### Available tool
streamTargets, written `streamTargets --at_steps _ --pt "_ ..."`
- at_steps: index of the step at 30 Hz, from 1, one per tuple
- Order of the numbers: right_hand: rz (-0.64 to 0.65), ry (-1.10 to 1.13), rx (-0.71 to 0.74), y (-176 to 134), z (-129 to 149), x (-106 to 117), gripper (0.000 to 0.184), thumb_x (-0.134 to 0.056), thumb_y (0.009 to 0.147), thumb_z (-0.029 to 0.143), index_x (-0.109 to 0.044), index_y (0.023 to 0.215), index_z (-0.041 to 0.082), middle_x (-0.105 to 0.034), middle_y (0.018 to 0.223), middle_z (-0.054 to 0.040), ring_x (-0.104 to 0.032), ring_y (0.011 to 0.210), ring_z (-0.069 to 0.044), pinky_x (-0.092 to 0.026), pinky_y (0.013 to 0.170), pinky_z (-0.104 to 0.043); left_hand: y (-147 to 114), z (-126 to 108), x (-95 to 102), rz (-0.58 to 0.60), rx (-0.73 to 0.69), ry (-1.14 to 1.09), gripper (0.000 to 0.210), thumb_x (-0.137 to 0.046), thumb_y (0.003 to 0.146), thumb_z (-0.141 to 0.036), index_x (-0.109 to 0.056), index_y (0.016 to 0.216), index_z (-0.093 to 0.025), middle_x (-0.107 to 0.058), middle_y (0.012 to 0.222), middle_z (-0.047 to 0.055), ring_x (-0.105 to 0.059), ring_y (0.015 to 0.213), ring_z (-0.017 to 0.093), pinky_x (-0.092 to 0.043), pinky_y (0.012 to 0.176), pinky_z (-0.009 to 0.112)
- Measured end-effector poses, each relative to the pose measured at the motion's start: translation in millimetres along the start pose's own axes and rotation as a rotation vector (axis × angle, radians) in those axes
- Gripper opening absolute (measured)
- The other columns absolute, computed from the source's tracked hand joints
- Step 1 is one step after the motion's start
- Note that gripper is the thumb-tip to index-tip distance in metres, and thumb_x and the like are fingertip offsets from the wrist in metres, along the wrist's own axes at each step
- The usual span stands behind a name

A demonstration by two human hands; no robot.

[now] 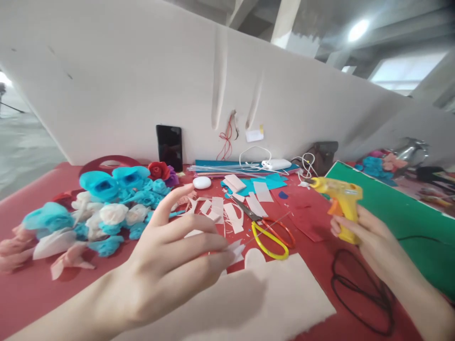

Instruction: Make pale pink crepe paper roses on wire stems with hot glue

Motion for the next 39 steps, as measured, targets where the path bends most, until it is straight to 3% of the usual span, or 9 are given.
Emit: streamTargets --at_steps 3,7,13,16,19,23,29,39 --pt "0.081 0.022 -0.043 -31 34 -16 0.039 -0.071 0.064 0.044 -0.054 0.094 0.025 -0.058 0.078 -0.001 -0.055 0.07 -0.018 -0.049 0.056 -0.025 2 -2 4.8 0.0 0.017 0.047 0.017 -0.056 0.081 -0.011 -0.065 0.073 -0.023 -0.07 0.067 -0.011 -0.06 0.066 0.008 -0.018 0.113 0.034" --pt "0.033 -0.006 0.006 -50 56 -31 0.049 -0.079 0.046 0.042 -0.053 0.084 0.027 -0.054 0.066 0.0012 -0.052 0.057 -0.016 -0.047 0.044 -0.021 -1 -2 7.3 -0.012 0.063 0.063 0.019 -0.054 0.083 -0.012 -0.065 0.074 -0.026 -0.068 0.068 -0.012 -0.059 0.063 0.007 -0.014 0.114 0.031" --pt "0.232 0.068 -0.042 -63 73 -81 0.054 -0.078 0.052 0.042 -0.044 0.09 0.026 -0.049 0.065 0.0057 -0.049 0.047 -0.009 -0.046 0.04 -0.018 -9 -3 -4.4 0.063 0.034 0.081 0.018 -0.052 0.085 -0.013 -0.065 0.078 -0.023 -0.069 0.074 -0.009 -0.058 0.073 0.01 -0.013 0.114 0.038" --pt "0.361 0.155 -0.125 -68 81 -113 0.06 -0.079 0.053 0.041 -0.038 0.093 0.024 -0.046 0.062 0.0084 -0.045 0.043 -0.006 -0.043 0.038 -0.017 -13 -8 -11.5 0.041 -0.039 0.116 0.02 -0.05 0.085 -0.009 -0.066 0.077 -0.018 -0.07 0.073 -0.006 -0.057 0.073 0.011 -0.019 0.11 0.044" --pt "0.415 0.21 -0.12 -70 86 -131 0.06 -0.078 0.057 0.042 -0.038 0.097 0.024 -0.047 0.065 0.0086 -0.046 0.046 -0.006 -0.045 0.043 -0.017 -16 -10 -16.2 0.02 -0.048 0.14 0.018 -0.051 0.084 -0.008 -0.067 0.08 -0.016 -0.069 0.071 -0.003 -0.056 0.072 0.012 -0.023 0.108 0.046" --pt "0.411 0.224 -0.114 -73 85 -135 0.06 -0.077 0.06 0.041 -0.039 0.103 0.025 -0.048 0.069 0.0079 -0.045 0.051 -0.005 -0.044 0.048 -0.017 -16 -11 -16.6 0.017 -0.042 0.167 0.017 -0.053 0.083 -0.006 -0.067 0.081 -0.014 -0.068 0.069 -0.002 -0.055 0.071 0.013 -0.025 0.107 0.047" --pt "0.358 0.207 -0.1 -73 83 -135 0.06 -0.081 0.054 0.035 -0.04 0.098 0.025 -0.048 0.064 0.0091 -0.043 0.049 -0.005 -0.04 0.044 -0.014 -16 -11 -16.8 0.025 -0.045 0.153 0.016 -0.053 0.082 -0.006 -0.066 0.079 -0.014 -0.069 0.073 -0.001 -0.056 0.076 0.014 -0.025 0.107 0.046" --pt "0.328 0.151 -0.094 -73 84 -136 0.058 -0.079 0.052 0.037 -0.038 0.091 0.023 -0.048 0.062 0.0078 -0.05 0.056 -0.009 -0.047 0.049 -0.018 -19 -11 -19.6 0.041 -0.046 0.149 0.019 -0.049 0.085 -0.007 -0.065 0.078 -0.014 -0.068 0.071 -0.001 -0.057 0.077 0.014 -0.026 0.106 0.045"
Point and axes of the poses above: each hand's wrist, its own y-axis towards the middle knuckle, its own x-axis out of the back of the hand, z = x × y, the point moved 5 cm from there along y, towards the middle knuckle
